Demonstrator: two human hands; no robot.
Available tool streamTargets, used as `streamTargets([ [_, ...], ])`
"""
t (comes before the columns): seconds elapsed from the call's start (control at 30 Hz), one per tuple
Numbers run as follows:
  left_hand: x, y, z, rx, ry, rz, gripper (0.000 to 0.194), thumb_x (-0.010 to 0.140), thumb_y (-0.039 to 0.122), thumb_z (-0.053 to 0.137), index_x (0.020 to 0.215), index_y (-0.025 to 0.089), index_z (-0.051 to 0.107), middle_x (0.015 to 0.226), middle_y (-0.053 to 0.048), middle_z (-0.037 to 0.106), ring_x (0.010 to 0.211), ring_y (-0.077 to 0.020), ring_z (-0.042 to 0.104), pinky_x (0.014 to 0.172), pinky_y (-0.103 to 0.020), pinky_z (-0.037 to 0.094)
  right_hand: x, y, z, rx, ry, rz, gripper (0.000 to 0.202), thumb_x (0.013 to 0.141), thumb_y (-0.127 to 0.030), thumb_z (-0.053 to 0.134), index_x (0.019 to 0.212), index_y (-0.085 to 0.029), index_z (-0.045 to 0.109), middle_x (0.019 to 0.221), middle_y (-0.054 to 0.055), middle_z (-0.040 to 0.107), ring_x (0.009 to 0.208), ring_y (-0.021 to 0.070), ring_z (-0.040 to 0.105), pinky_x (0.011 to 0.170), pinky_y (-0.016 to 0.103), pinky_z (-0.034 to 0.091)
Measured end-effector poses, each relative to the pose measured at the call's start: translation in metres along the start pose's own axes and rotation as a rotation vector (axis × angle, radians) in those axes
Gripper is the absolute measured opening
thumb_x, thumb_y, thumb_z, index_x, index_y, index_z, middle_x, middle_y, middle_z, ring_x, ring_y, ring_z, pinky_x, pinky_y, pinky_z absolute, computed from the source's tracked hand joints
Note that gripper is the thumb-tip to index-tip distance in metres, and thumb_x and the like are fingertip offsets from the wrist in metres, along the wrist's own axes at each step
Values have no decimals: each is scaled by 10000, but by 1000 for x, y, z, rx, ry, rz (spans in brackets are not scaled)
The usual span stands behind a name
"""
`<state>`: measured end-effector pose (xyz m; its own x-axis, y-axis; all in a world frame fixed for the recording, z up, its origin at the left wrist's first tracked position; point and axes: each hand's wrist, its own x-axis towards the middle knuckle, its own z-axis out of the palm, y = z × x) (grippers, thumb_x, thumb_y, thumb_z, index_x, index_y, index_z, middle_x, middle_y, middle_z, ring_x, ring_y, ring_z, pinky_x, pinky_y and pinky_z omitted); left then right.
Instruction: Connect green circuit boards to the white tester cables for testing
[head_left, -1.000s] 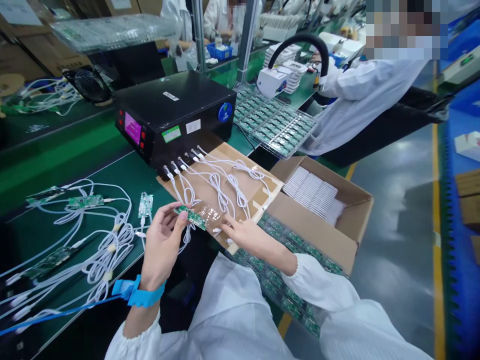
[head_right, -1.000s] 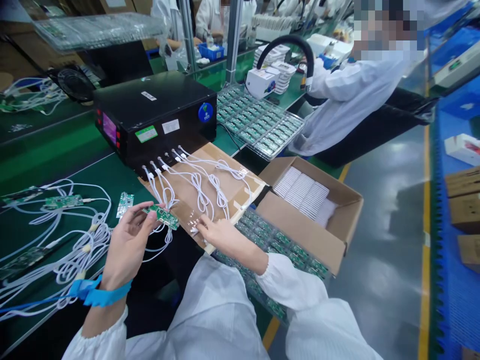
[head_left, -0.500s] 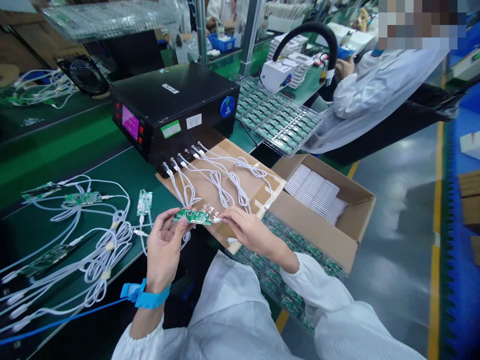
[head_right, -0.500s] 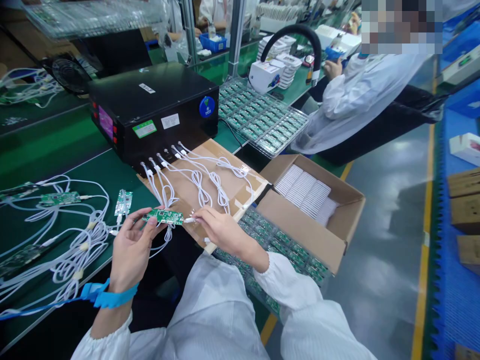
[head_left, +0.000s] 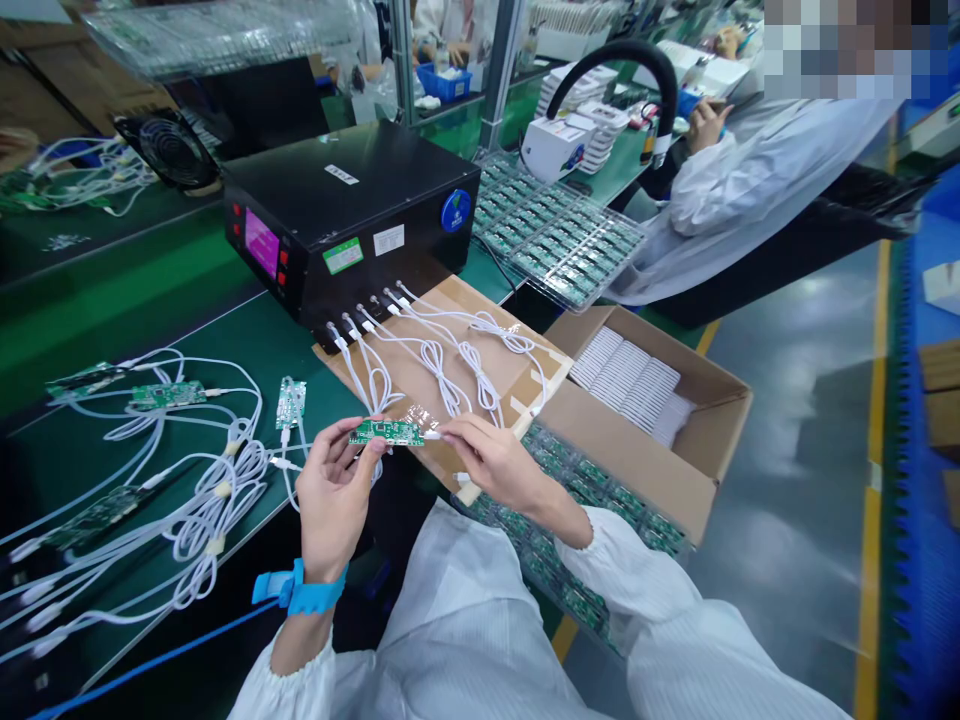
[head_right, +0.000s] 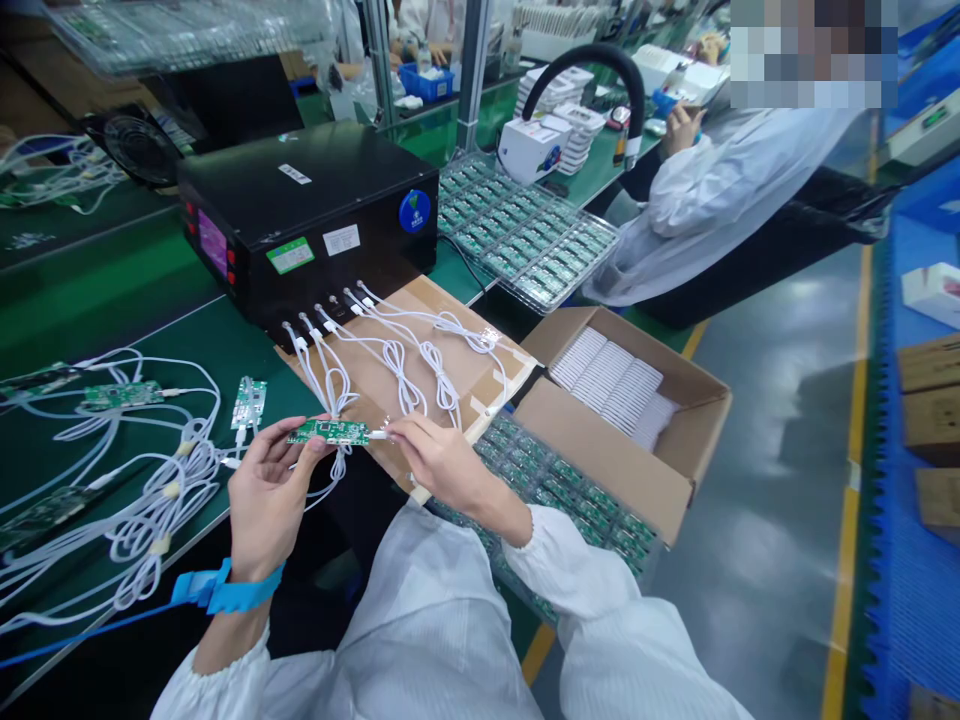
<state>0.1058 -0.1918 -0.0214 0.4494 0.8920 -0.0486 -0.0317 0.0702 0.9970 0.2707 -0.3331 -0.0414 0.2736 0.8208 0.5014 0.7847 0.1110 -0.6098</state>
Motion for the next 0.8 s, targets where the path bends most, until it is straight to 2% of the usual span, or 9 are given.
streamTargets([
  [0.13, 0, -7, 0, -7, -4, -8, 483, 784, 429, 895, 1118, 179, 650, 1173, -139, 766, 1000, -237, 778, 887, -337, 649, 0, 2, 4, 50, 29, 43, 202, 1076, -159, 491, 1197, -188, 650, 1102, 100, 748, 998, 187, 737, 858, 332, 628],
  [0.23, -1, -9, 3, -14, 9, 3, 489, 779, 421, 900, 1116, 177, 643, 1168, -141, 765, 1027, -242, 772, 922, -353, 638, 2, 2, 2, 107, -38, 93, 208, 1070, -163, 497, 1165, -182, 681, 1104, 104, 750, 1001, 196, 738, 879, 363, 636],
  [0.3, -4, -7, 6, -18, 1, 32, 464, 785, 389, 901, 1108, 179, 642, 1159, -136, 767, 1093, -244, 757, 979, -357, 614, 5, 1, -3, 229, -83, 191, 210, 1068, -206, 513, 1132, -179, 711, 1124, 105, 743, 862, 169, 746, 767, 334, 657],
  [0.37, -6, -4, 10, -12, 11, 78, 442, 791, 361, 898, 1104, 185, 640, 1151, -126, 768, 1138, -240, 741, 1016, -352, 591, 9, -2, -9, 416, -60, 365, 221, 1055, -294, 561, 1136, -181, 733, 1083, 95, 743, 661, 124, 704, 559, 269, 627],
  [0.43, -8, -1, 14, -7, 39, 118, 441, 785, 345, 902, 1102, 192, 635, 1131, -113, 770, 1121, -233, 745, 986, -333, 595, 16, -4, -14, 615, -21, 537, 294, 1024, -387, 624, 1205, -183, 733, 923, 61, 744, 524, 100, 637, 426, 229, 562],
  [0.5, -8, 1, 18, -22, 52, 136, 443, 773, 333, 908, 1085, 194, 626, 1104, -108, 774, 1047, -223, 762, 884, -301, 618, 23, -5, -18, 764, -10, 616, 389, 981, -441, 689, 1259, -171, 729, 745, 14, 701, 474, 98, 605, 411, 220, 551],
  [0.57, -8, 4, 20, -51, 29, 129, 436, 772, 325, 908, 1066, 193, 615, 1088, -112, 778, 962, -213, 773, 756, -265, 625, 30, -5, -18, 833, 16, 611, 422, 942, -461, 739, 1240, -163, 751, 746, 8, 682, 487, 91, 606, 437, 221, 564],
  [0.63, -7, 5, 23, -73, -8, 120, 424, 775, 320, 905, 1054, 189, 614, 1092, -117, 777, 892, -201, 773, 665, -243, 617, 36, -6, -15, 843, 61, 567, 390, 914, -465, 771, 1172, -173, 788, 876, 31, 685, 547, 82, 627, 474, 223, 580],
  [0.8, -8, 5, 29, -165, -115, 75, 408, 773, 323, 913, 1036, 189, 632, 1080, -85, 759, 754, -166, 754, 598, -235, 605, 47, -16, -4, 749, 37, 399, 259, 939, -402, 755, 1096, -206, 819, 1039, 46, 646, 719, 83, 655, 678, 245, 613],
])
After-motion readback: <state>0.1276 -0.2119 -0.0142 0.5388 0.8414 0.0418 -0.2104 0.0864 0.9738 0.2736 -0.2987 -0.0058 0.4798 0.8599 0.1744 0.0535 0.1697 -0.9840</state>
